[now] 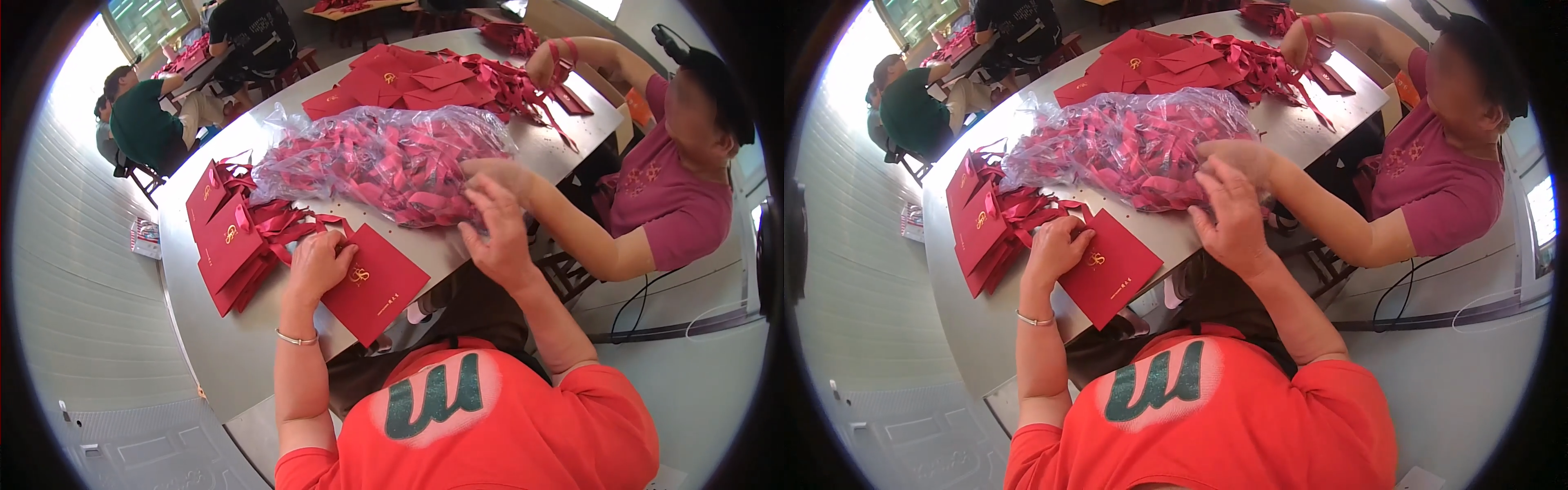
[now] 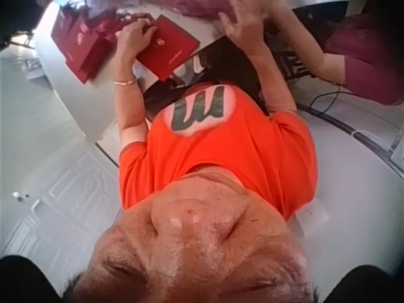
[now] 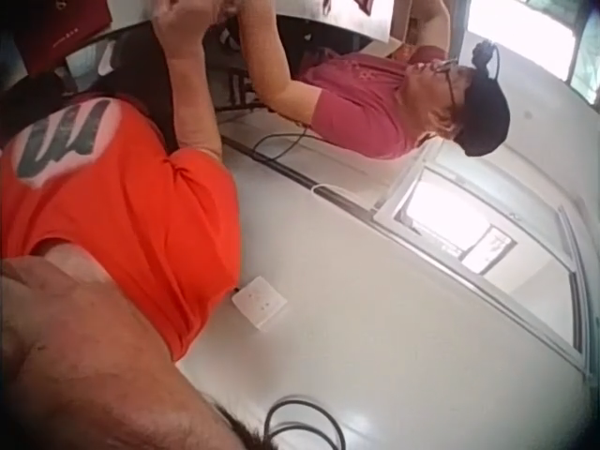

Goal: The person assembles gift bags by folding the bags and threading ribbon handles through their slots by hand.

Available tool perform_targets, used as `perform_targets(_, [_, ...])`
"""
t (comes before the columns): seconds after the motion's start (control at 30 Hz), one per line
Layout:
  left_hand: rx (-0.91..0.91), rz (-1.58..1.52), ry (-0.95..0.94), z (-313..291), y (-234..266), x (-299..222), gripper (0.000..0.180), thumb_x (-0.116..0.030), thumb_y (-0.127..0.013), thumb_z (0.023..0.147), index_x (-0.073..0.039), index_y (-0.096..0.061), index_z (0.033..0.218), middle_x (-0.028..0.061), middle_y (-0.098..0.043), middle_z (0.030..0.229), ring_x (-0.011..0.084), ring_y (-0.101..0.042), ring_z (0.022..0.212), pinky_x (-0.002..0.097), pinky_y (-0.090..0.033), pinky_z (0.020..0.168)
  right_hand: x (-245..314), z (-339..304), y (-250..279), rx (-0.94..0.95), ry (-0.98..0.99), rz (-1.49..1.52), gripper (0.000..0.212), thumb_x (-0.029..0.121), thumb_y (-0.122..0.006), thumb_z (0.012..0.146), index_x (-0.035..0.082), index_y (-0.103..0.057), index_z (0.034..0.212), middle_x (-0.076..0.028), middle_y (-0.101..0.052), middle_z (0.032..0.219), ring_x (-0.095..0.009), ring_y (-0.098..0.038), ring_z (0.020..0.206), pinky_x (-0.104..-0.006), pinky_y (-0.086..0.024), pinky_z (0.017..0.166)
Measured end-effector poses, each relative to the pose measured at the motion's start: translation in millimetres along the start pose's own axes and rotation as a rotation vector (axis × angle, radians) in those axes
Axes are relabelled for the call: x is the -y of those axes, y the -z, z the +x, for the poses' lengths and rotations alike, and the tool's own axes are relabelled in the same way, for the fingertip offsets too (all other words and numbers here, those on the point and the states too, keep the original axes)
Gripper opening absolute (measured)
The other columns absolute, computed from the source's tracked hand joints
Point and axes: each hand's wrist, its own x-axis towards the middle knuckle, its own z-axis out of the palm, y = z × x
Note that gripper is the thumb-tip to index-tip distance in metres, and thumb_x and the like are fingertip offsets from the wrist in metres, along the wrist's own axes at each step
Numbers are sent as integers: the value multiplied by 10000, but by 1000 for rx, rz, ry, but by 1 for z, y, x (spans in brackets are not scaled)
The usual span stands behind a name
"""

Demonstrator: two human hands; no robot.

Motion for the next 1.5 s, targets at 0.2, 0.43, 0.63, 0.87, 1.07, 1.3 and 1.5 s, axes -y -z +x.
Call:
perform_targets(0.2, [27, 12, 2, 2, -3, 4, 226, -240, -754, 808, -31, -722, 887, 154, -711, 827, 319, -676, 741, 406, -527, 681, 0, -14, -58, 293, 10, 51, 542, 159, -708, 804, -12, -550, 1293, -231, -494, 1389, -399, -483, 1255, -469, -389, 1069])
perform_targets(0.43, [15, -36, 14, 2, -3, 2, 228, -242, -750, 800, -20, -717, 844, 153, -677, 752, 324, -658, 731, 422, -503, 663, -17, 32, -122, 346, -19, 7, 417, 143, -637, 839, -30, -567, 1211, -246, -506, 1340, -412, -476, 1238, -479, -403, 1043])
perform_targets(0.63, [46, -46, 43, 3, -2, 3, 221, -235, -746, 809, -19, -711, 838, 153, -678, 759, 322, -659, 729, 418, -503, 659, -6, 40, -121, 439, -91, -59, 419, 152, -649, 832, -27, -571, 1202, -243, -505, 1341, -417, -473, 1242, -470, -407, 1045])
perform_targets(0.87, [23, -18, -6, 2, -1, 2, 208, -206, -743, 813, -6, -702, 852, 165, -678, 782, 326, -656, 719, 415, -498, 652, -1, 14, -34, 35, 77, 73, 347, 105, -717, 800, 11, -640, 1126, -171, -628, 1213, -341, -594, 1127, -420, -456, 978])
perform_targets(1.07, [30, -3, -11, 5, -2, 0, 215, -203, -740, 817, 4, -698, 857, 169, -677, 788, 327, -651, 732, 415, -495, 665, -90, 7, -7, -209, -296, 39, 203, 106, -690, 853, 18, -683, 1035, -157, -690, 1072, -306, -666, 966, -378, -522, 844])
perform_targets(1.3, [38, -29, 11, 3, -4, 4, 240, -232, -742, 822, 0, -678, 823, 150, -669, 760, 328, -646, 742, 432, -487, 659, -123, 11, -8, 126, -754, -90, 489, 441, -738, 802, 13, -700, 1036, -196, -699, 1040, -356, -680, 955, -423, -530, 821])
perform_targets(1.5, [32, -2, -6, 4, -4, 1, 219, -213, -736, 821, 1, -701, 853, 158, -674, 762, 314, -648, 703, 405, -493, 652, -146, 40, -29, 264, -861, -277, 411, 445, -746, 798, 51, -736, 914, -160, -724, 825, -293, -713, 845, -415, -541, 773])
